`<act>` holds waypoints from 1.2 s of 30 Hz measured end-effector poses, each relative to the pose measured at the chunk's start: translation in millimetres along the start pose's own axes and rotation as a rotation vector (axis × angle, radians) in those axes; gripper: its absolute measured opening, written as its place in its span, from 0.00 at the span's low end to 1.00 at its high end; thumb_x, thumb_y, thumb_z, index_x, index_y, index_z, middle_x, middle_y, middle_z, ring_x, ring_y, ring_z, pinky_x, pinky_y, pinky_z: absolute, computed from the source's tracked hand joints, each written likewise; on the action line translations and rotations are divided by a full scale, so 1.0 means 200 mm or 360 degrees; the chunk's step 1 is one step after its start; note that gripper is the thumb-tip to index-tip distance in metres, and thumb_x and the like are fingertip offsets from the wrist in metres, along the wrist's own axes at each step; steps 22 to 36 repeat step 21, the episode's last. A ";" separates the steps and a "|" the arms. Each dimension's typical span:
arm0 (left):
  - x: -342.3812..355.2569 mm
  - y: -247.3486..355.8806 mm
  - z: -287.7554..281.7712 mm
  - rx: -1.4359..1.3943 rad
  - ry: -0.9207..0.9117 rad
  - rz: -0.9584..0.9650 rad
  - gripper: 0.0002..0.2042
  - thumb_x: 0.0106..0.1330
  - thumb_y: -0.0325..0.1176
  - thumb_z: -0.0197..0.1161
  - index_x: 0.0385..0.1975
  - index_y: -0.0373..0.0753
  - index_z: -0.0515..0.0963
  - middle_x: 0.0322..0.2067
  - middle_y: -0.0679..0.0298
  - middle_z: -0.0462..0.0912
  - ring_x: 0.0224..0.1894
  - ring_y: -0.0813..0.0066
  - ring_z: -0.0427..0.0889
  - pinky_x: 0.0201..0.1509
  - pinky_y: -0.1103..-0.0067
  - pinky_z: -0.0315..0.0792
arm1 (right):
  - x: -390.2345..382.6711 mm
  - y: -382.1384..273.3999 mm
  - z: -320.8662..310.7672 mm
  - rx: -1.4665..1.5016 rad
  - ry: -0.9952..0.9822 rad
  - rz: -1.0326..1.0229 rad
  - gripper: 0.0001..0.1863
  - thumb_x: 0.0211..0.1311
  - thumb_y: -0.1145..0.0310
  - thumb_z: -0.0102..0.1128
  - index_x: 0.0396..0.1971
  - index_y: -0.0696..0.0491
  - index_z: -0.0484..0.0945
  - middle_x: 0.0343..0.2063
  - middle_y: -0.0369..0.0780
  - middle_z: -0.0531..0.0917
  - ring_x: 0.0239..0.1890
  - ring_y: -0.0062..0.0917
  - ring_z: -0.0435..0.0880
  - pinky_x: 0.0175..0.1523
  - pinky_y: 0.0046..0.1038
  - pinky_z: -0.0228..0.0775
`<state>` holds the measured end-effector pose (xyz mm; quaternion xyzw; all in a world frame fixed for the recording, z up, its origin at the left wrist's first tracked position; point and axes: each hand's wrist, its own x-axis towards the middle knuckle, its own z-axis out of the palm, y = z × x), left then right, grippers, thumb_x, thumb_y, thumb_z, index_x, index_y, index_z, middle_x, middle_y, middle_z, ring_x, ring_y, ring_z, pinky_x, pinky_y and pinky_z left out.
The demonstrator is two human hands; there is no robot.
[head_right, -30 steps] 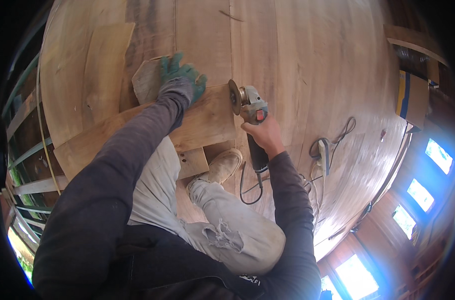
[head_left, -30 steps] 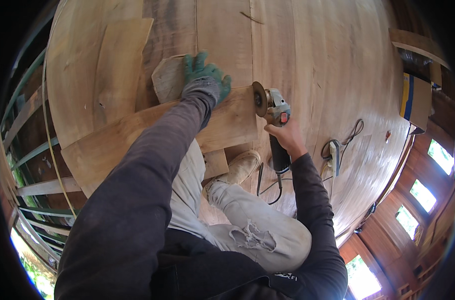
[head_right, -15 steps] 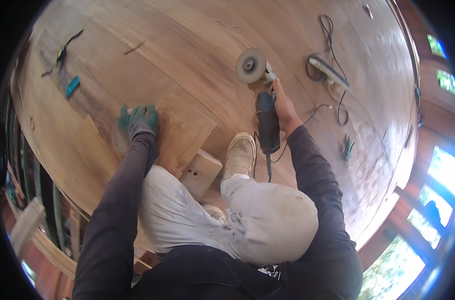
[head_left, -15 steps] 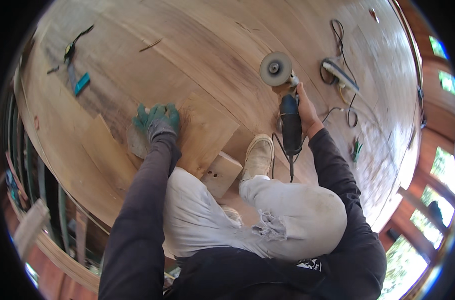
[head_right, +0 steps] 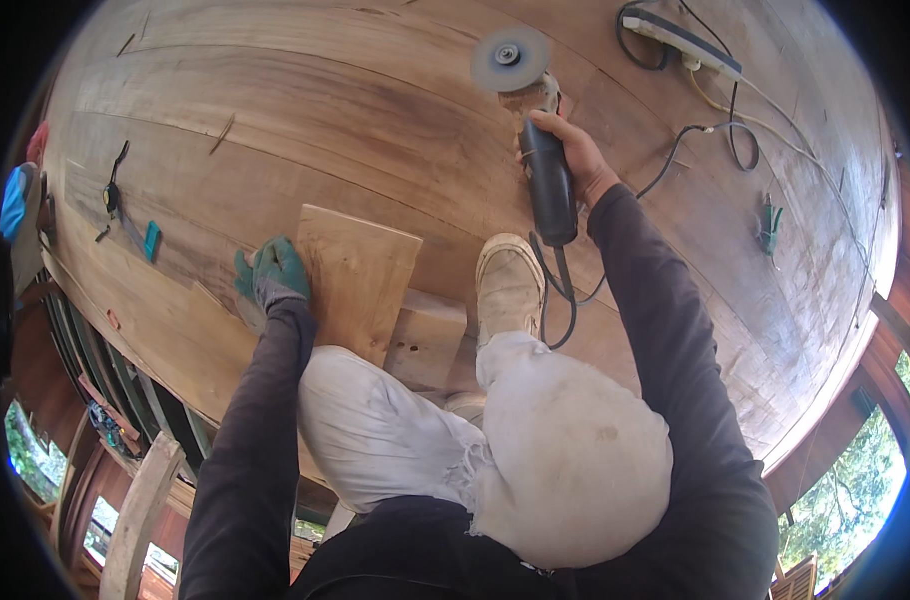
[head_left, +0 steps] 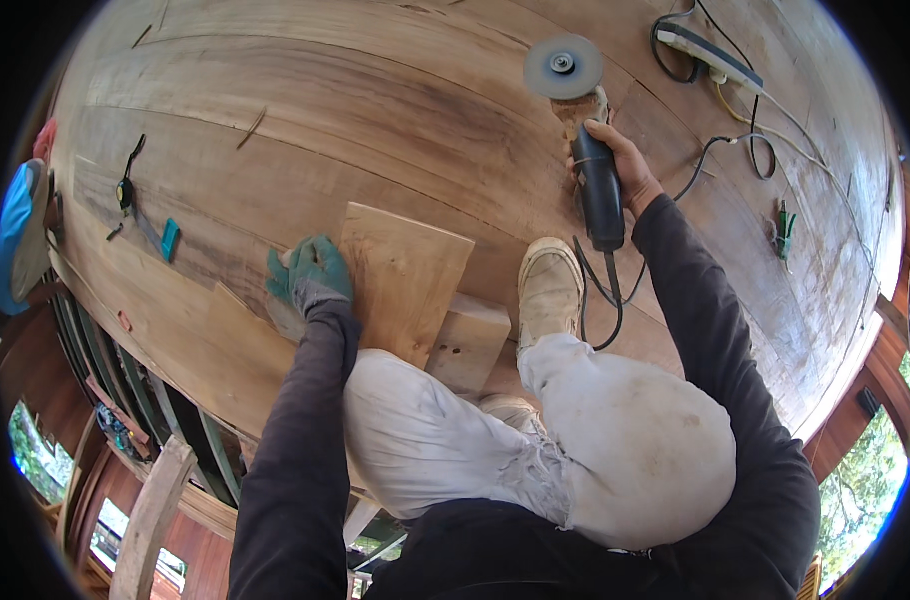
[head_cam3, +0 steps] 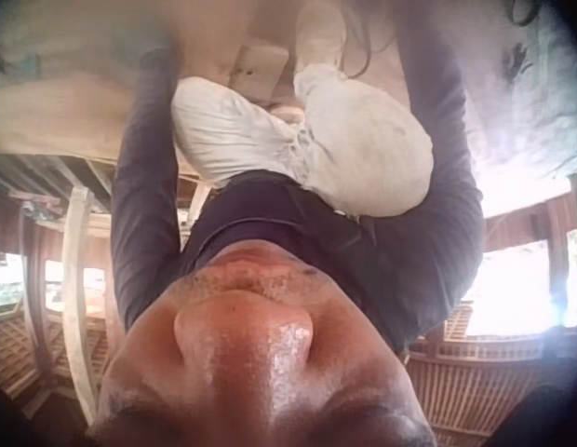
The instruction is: The person uses an angle grinder to cut a piece of wood placed on the floor. They hold the wood steady with one hand while operating the tool with the other, then inspect the cut piece.
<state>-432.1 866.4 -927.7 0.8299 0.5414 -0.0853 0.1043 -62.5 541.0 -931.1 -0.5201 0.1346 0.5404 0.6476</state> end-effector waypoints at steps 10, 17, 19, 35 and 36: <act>0.01 -0.03 0.02 0.0052 -0.0049 -0.0012 0.23 0.81 0.55 0.51 0.56 0.50 0.90 0.68 0.62 0.84 0.85 0.51 0.56 0.87 0.49 0.36 | 0.10 -0.02 -0.12 0.0087 -0.0199 -0.0005 0.26 0.73 0.51 0.67 0.52 0.61 0.79 0.38 0.46 0.89 0.35 0.30 0.93 0.40 0.31 0.90; 0.01 -0.01 0.00 0.0041 -0.0089 -0.0036 0.24 0.81 0.56 0.52 0.57 0.50 0.89 0.69 0.63 0.84 0.85 0.52 0.55 0.88 0.50 0.35 | 0.03 -0.05 -0.17 -0.0092 -0.0027 0.0154 0.28 0.72 0.49 0.69 0.53 0.61 0.79 0.39 0.47 0.89 0.35 0.32 0.93 0.42 0.34 0.90; 0.00 0.00 -0.02 0.0037 -0.0143 -0.0032 0.24 0.81 0.56 0.52 0.58 0.49 0.89 0.68 0.62 0.84 0.85 0.51 0.54 0.88 0.50 0.35 | 0.00 -0.05 -0.20 -0.0262 0.0010 0.0125 0.29 0.70 0.49 0.72 0.54 0.60 0.78 0.40 0.47 0.89 0.35 0.32 0.93 0.43 0.36 0.91; 0.01 0.00 -0.06 0.0041 -0.0185 -0.0001 0.24 0.80 0.56 0.53 0.58 0.49 0.89 0.68 0.62 0.84 0.85 0.49 0.54 0.88 0.50 0.35 | -0.02 -0.06 -0.23 -0.0505 0.0001 0.0054 0.30 0.67 0.50 0.76 0.55 0.59 0.78 0.42 0.47 0.89 0.36 0.33 0.93 0.44 0.40 0.91; 0.01 0.00 -0.06 0.0041 -0.0185 -0.0001 0.24 0.80 0.56 0.53 0.58 0.49 0.89 0.68 0.62 0.84 0.85 0.49 0.54 0.88 0.50 0.35 | -0.02 -0.06 -0.23 -0.0505 0.0001 0.0054 0.30 0.67 0.50 0.76 0.55 0.59 0.78 0.42 0.47 0.89 0.36 0.33 0.93 0.44 0.40 0.91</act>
